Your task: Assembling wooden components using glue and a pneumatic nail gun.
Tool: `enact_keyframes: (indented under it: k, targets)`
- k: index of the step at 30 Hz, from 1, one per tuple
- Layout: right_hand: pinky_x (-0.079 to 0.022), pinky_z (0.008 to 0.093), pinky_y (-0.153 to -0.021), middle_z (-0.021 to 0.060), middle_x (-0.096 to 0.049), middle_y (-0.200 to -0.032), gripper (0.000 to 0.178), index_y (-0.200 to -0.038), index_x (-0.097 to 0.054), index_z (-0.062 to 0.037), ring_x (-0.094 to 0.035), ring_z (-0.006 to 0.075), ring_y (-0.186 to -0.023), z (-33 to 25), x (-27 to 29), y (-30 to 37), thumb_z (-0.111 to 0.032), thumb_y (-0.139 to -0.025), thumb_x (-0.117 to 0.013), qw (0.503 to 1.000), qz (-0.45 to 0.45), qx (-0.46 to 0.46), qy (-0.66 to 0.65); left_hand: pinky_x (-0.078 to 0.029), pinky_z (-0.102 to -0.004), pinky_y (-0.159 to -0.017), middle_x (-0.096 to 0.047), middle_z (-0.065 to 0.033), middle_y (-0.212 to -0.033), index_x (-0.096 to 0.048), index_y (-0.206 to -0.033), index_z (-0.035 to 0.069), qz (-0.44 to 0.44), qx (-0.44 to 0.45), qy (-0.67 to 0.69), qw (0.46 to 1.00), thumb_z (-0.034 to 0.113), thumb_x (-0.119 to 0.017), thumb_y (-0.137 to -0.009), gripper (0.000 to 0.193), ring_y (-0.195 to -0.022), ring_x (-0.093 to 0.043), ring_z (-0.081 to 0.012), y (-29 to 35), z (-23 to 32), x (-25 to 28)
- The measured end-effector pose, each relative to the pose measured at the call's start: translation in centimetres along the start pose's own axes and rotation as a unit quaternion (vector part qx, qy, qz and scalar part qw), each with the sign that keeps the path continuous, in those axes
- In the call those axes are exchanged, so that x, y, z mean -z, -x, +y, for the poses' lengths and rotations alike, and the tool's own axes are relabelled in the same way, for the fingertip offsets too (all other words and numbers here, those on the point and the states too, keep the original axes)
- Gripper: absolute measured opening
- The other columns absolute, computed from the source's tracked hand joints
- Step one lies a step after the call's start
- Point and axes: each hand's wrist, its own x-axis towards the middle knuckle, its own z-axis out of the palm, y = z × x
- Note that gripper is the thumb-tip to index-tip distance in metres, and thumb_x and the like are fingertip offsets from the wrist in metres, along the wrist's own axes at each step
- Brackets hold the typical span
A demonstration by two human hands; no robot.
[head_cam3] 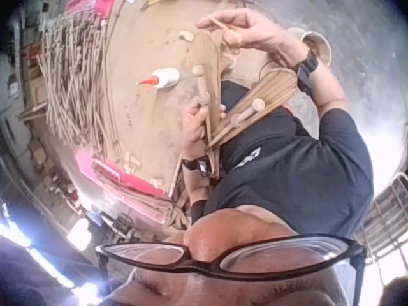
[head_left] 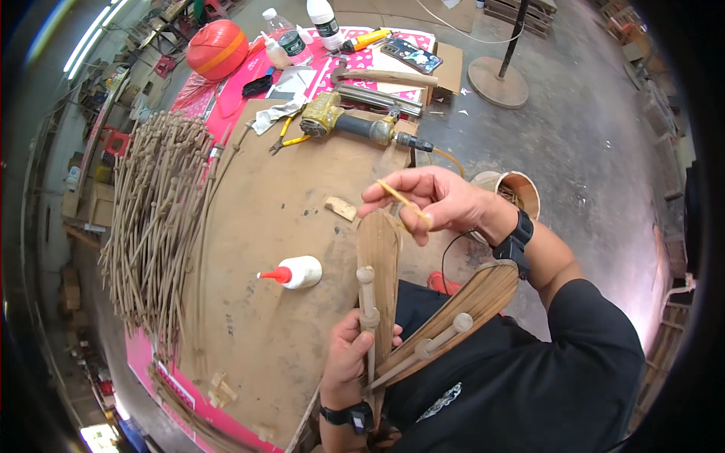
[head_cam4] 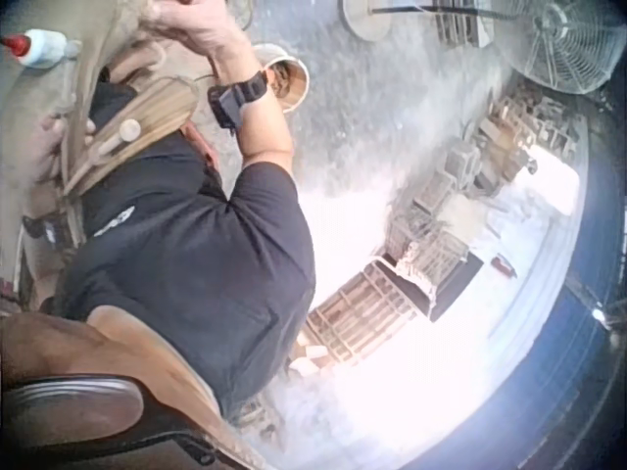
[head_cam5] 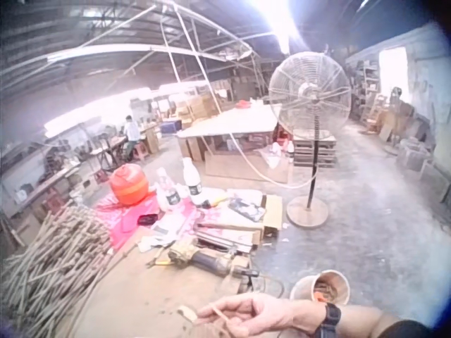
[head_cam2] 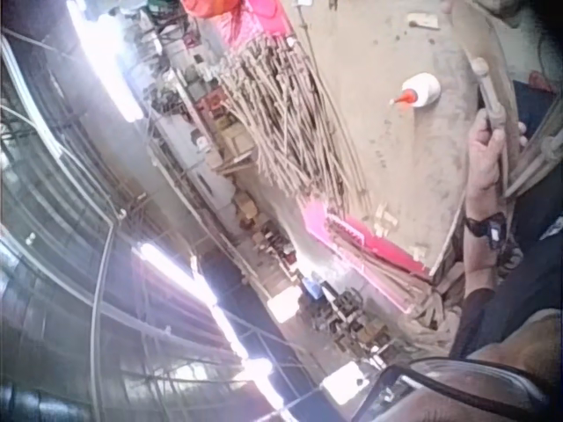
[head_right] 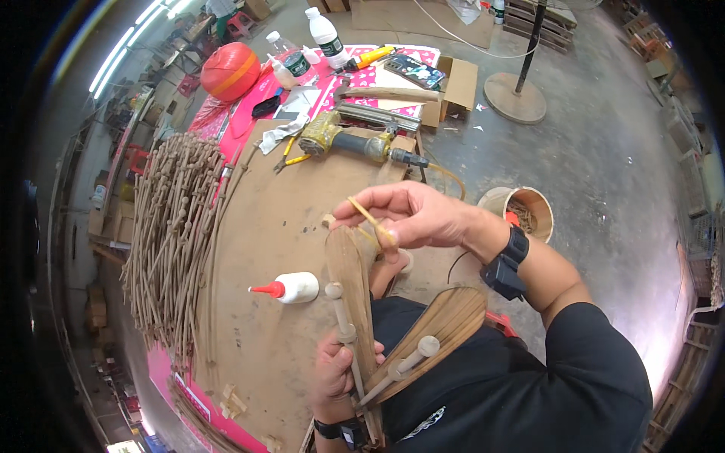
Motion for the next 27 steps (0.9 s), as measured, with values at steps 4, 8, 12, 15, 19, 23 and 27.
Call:
enact_keyframes:
  k: [4, 8, 12, 15, 19, 23, 27]
  targets:
    - [-0.059, 0.0215, -0.067, 0.023, -0.061, -0.147, 0.099, -0.148, -0.05, 0.0052, -0.071, 0.0081, -0.081, -1.5, -0.7, -1.4, -0.034, -0.072, -0.1, 0.998, -0.066, -0.013, 0.018, -0.066, -0.0454, -0.089, -0.074, -0.0271, -0.114, -0.057, -0.135, -0.004, -0.008, -0.001, -0.005, 1.0, 0.031, -0.08, -0.097, 0.056, -0.097, -0.077, -0.0333, -0.1, -0.4, 0.1]
    - [-0.048, 0.0356, -0.114, 0.0158, -0.061, -0.148, 0.084, -0.145, -0.054, -0.0002, -0.058, 0.0211, -0.136, 0.4, -0.6, -2.6, -0.034, -0.08, -0.095, 0.975, -0.204, -0.044, 0.072, -0.061, -0.0377, -0.094, -0.075, -0.0204, -0.118, -0.059, -0.13, -0.004, -0.041, 0.01, -0.023, 0.999, 0.03, -0.074, -0.102, 0.046, -0.1, -0.076, -0.0233, -0.5, -0.1, -0.9]
    - [-0.05, 0.0406, -0.111, 0.0159, -0.062, -0.146, 0.081, -0.143, -0.054, -0.0007, -0.058, 0.0232, -0.135, 2.2, -1.1, -2.9, -0.029, -0.079, -0.096, 0.955, -0.255, -0.072, 0.13, -0.06, -0.0372, -0.094, -0.075, -0.0199, -0.118, -0.06, -0.129, -0.003, -0.035, 0.007, -0.026, 0.999, 0.03, -0.074, -0.102, 0.046, -0.1, -0.076, -0.0225, -0.6, 0.2, -1.1]
    - [-0.049, 0.0422, -0.112, 0.0163, -0.061, -0.147, 0.081, -0.143, -0.054, -0.0002, -0.058, 0.0244, -0.135, 3.0, -1.0, -2.1, -0.029, -0.079, -0.096, 0.96, -0.237, -0.107, 0.099, -0.06, -0.0365, -0.093, -0.075, -0.0194, -0.117, -0.06, -0.128, -0.003, -0.029, 0.01, -0.046, 0.998, 0.031, -0.074, -0.102, 0.045, -0.1, -0.075, -0.0218, -0.8, 0.1, -1.4]
    - [-0.053, 0.0396, -0.108, 0.016, -0.058, -0.148, 0.077, -0.145, -0.052, -0.0015, -0.058, 0.022, -0.134, 2.5, -0.6, -1.2, -0.024, -0.084, -0.093, 0.949, -0.256, -0.083, 0.162, -0.06, -0.036, -0.093, -0.075, -0.0191, -0.117, -0.061, -0.127, -0.003, -0.026, 0.001, -0.057, 0.998, 0.031, -0.074, -0.102, 0.044, -0.1, -0.075, -0.0214, -0.9, -0.3, -1.6]
    - [-0.058, 0.0336, -0.092, 0.0124, -0.068, -0.133, 0.067, -0.141, -0.057, -0.0011, -0.067, 0.016, -0.113, 1.0, -1.9, -0.4, -0.023, -0.088, -0.091, 0.948, -0.224, -0.145, 0.175, -0.06, -0.0362, -0.092, -0.075, -0.0194, -0.117, -0.061, -0.125, -0.003, -0.026, -0.005, -0.057, 0.998, 0.029, -0.074, -0.102, 0.042, -0.1, -0.075, -0.0214, -0.9, -0.5, -1.3]
    - [-0.054, 0.0281, -0.07, 0.0027, -0.075, -0.093, 0.036, -0.118, -0.072, -0.0006, -0.067, 0.0079, -0.081, -0.6, -0.9, 0.7, -0.023, -0.093, -0.085, 0.925, -0.153, -0.169, 0.304, -0.061, -0.037, -0.092, -0.075, -0.0204, -0.117, -0.061, -0.126, -0.004, -0.02, -0.014, -0.05, 0.998, 0.029, -0.074, -0.102, 0.043, -0.1, -0.076, -0.0225, -0.6, -0.9, -0.9]
